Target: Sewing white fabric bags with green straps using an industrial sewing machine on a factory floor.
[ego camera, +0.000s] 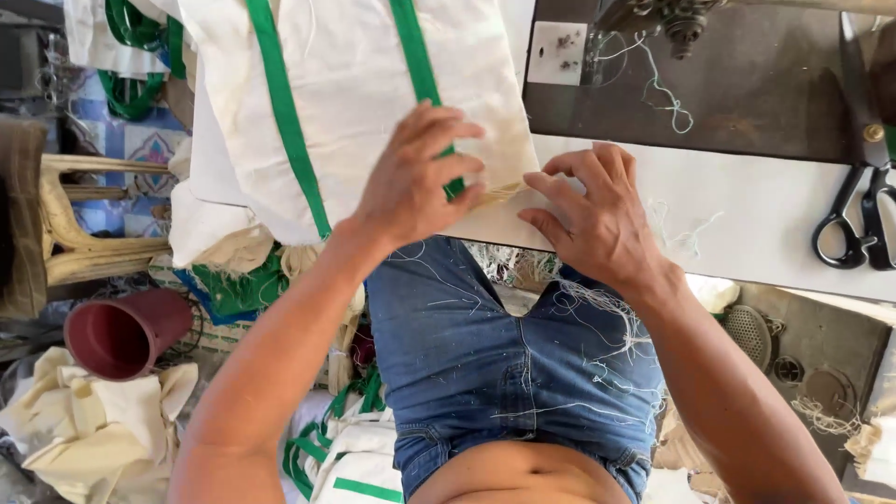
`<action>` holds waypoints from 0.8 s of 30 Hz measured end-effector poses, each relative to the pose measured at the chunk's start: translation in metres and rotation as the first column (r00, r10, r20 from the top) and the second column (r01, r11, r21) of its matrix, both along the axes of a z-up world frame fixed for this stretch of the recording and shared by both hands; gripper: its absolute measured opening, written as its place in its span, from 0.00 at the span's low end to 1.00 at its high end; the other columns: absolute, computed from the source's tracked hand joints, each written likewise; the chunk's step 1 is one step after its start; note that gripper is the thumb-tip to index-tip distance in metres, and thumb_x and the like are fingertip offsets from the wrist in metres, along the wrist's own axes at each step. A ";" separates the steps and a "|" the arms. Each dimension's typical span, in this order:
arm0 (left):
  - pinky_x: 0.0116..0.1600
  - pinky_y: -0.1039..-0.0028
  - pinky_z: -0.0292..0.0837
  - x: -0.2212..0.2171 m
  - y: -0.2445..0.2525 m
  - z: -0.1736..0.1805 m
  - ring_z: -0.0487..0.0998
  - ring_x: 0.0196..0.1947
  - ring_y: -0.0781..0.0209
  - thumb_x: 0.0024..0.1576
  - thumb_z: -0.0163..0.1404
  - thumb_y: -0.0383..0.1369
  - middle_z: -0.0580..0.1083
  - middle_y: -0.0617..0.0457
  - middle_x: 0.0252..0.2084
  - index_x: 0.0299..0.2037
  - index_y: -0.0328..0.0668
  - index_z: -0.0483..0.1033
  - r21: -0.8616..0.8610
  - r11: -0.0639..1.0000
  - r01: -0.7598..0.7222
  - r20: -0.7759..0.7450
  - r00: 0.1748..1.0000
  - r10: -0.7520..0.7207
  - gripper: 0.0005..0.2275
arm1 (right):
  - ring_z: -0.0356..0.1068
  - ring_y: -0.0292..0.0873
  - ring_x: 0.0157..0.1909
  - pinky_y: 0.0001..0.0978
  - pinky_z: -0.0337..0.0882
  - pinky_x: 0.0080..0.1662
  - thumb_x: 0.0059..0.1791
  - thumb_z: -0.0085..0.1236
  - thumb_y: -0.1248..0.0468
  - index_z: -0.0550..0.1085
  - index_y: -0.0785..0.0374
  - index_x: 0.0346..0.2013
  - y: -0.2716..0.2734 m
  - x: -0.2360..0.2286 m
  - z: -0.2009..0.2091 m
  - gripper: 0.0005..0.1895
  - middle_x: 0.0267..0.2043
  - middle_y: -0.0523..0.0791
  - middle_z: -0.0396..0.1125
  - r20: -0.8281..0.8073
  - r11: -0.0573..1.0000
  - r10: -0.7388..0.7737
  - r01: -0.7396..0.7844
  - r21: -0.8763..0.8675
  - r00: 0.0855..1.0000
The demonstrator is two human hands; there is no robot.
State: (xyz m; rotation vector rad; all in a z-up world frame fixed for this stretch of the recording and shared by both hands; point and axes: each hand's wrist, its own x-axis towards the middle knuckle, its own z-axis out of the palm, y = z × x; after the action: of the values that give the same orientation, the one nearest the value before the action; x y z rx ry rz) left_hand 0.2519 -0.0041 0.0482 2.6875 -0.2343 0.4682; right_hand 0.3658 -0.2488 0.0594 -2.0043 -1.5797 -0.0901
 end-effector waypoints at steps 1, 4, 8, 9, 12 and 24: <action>0.69 0.51 0.64 -0.004 -0.006 -0.003 0.68 0.61 0.46 0.56 0.64 0.35 0.75 0.48 0.54 0.40 0.42 0.83 -0.051 0.998 0.024 -0.008 1.000 -0.025 0.08 | 0.59 0.54 0.47 0.51 0.60 0.50 0.57 0.59 0.53 0.76 0.61 0.56 0.002 0.000 0.000 0.19 0.52 0.50 0.64 0.048 1.000 0.015 -0.014 -0.021 0.999; 0.70 0.49 0.63 -0.011 -0.016 -0.009 0.71 0.60 0.48 0.56 0.64 0.31 0.76 0.50 0.54 0.37 0.38 0.85 -0.133 0.991 0.033 -0.012 0.999 -0.035 0.05 | 0.58 0.54 0.49 0.51 0.60 0.54 0.58 0.55 0.48 0.78 0.58 0.55 0.002 0.000 -0.001 0.20 0.53 0.50 0.63 0.098 0.998 0.047 -0.043 -0.045 0.994; 0.72 0.52 0.63 -0.014 -0.016 -0.010 0.74 0.60 0.50 0.56 0.59 0.24 0.78 0.48 0.52 0.36 0.35 0.84 -0.180 0.983 0.033 -0.009 0.999 -0.035 0.02 | 0.59 0.54 0.50 0.54 0.60 0.57 0.58 0.53 0.48 0.81 0.59 0.49 -0.002 0.003 -0.002 0.20 0.53 0.49 0.63 0.114 0.997 0.065 -0.062 -0.035 0.991; 0.72 0.52 0.63 -0.016 -0.017 -0.009 0.74 0.60 0.50 0.56 0.59 0.24 0.78 0.48 0.52 0.36 0.35 0.84 -0.180 0.983 0.034 -0.013 0.999 -0.037 0.02 | 0.59 0.54 0.50 0.54 0.60 0.57 0.58 0.53 0.48 0.81 0.59 0.49 -0.003 0.002 -0.001 0.20 0.53 0.49 0.63 0.111 0.998 0.063 -0.060 -0.035 0.992; 0.74 0.52 0.60 -0.016 -0.017 -0.004 0.72 0.63 0.46 0.54 0.56 0.24 0.77 0.47 0.54 0.40 0.34 0.83 -0.167 0.985 0.038 -0.070 0.996 -0.051 0.07 | 0.61 0.54 0.50 0.56 0.60 0.60 0.58 0.53 0.49 0.82 0.60 0.48 -0.002 0.002 0.001 0.19 0.53 0.49 0.63 0.133 0.998 0.070 -0.069 -0.011 0.989; 0.68 0.48 0.68 0.001 -0.023 -0.011 0.74 0.48 0.48 0.57 0.59 0.25 0.75 0.47 0.45 0.32 0.33 0.81 0.006 0.995 0.098 0.042 0.994 -0.098 0.03 | 0.59 0.54 0.50 0.57 0.61 0.58 0.58 0.50 0.46 0.82 0.58 0.50 -0.006 0.000 -0.006 0.23 0.51 0.51 0.62 0.134 1.000 0.029 -0.028 -0.015 0.991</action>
State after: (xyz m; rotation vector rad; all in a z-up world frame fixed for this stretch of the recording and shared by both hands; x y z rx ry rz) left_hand 0.2533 -0.0275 0.0370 2.6575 -0.3773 0.4950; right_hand 0.3659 -0.2543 0.0539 -2.0220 -1.6957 -0.2079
